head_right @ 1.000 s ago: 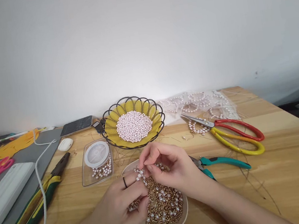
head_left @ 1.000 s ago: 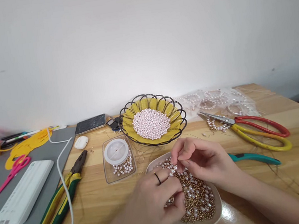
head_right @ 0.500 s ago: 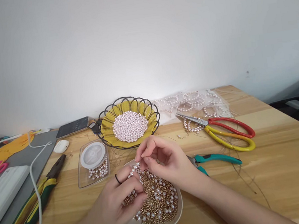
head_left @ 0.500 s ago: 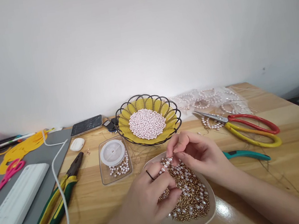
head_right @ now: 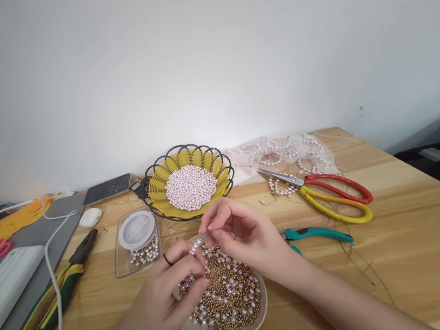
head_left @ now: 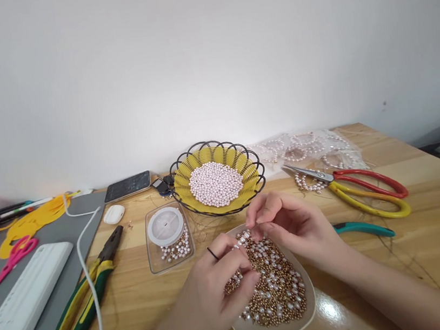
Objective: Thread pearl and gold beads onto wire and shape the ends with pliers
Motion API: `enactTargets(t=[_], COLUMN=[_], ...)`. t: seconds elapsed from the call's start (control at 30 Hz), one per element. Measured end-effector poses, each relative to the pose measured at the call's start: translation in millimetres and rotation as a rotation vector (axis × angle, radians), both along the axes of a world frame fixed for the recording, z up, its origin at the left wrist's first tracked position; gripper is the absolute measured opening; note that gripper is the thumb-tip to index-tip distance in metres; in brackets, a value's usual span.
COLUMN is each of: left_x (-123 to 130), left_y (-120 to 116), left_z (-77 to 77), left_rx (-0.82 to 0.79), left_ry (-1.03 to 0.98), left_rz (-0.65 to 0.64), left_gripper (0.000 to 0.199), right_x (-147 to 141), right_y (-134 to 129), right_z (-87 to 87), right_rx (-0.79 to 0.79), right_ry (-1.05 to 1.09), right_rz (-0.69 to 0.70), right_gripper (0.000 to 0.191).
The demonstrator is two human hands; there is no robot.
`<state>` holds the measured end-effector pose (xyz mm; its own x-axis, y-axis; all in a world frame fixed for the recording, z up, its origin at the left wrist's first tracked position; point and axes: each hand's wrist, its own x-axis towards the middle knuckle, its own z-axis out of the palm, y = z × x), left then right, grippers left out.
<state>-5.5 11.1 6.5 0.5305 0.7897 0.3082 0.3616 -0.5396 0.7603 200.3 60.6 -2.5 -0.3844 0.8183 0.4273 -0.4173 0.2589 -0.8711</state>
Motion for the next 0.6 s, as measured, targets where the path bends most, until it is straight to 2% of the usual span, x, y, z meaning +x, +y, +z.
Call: enactTargets(t=[0.2,0.33,0.43,0.6], left_x=[-1.6,-1.1,-1.0,-1.1], left_y=[0.6,-0.1,-1.5,-2.1], left_z=[0.6,0.2,-2.5,-3.8], left_rx=[-0.030,-0.055,-0.092,-0.087], left_ry=[-0.118,-0.191,-0.189,-0.170], left_rz=[-0.019,0.074,0.115,0.111], left_gripper=[0.017,0.022,0.019,0.021], right_x=[1.4,0.9,0.1,-0.9], right_y=[-0.2,-2.6,-5.2,-9.4], right_z=[4.4,9.8,13.2,14.3], right_rx=[0.009,0.002,-0.030,-0.095], right_ry=[0.011,0.043,0.065,0.079], right_rz=[0.018,0.066,0.108,0.191], right_gripper=[0.016,0.020,0.021,0.023])
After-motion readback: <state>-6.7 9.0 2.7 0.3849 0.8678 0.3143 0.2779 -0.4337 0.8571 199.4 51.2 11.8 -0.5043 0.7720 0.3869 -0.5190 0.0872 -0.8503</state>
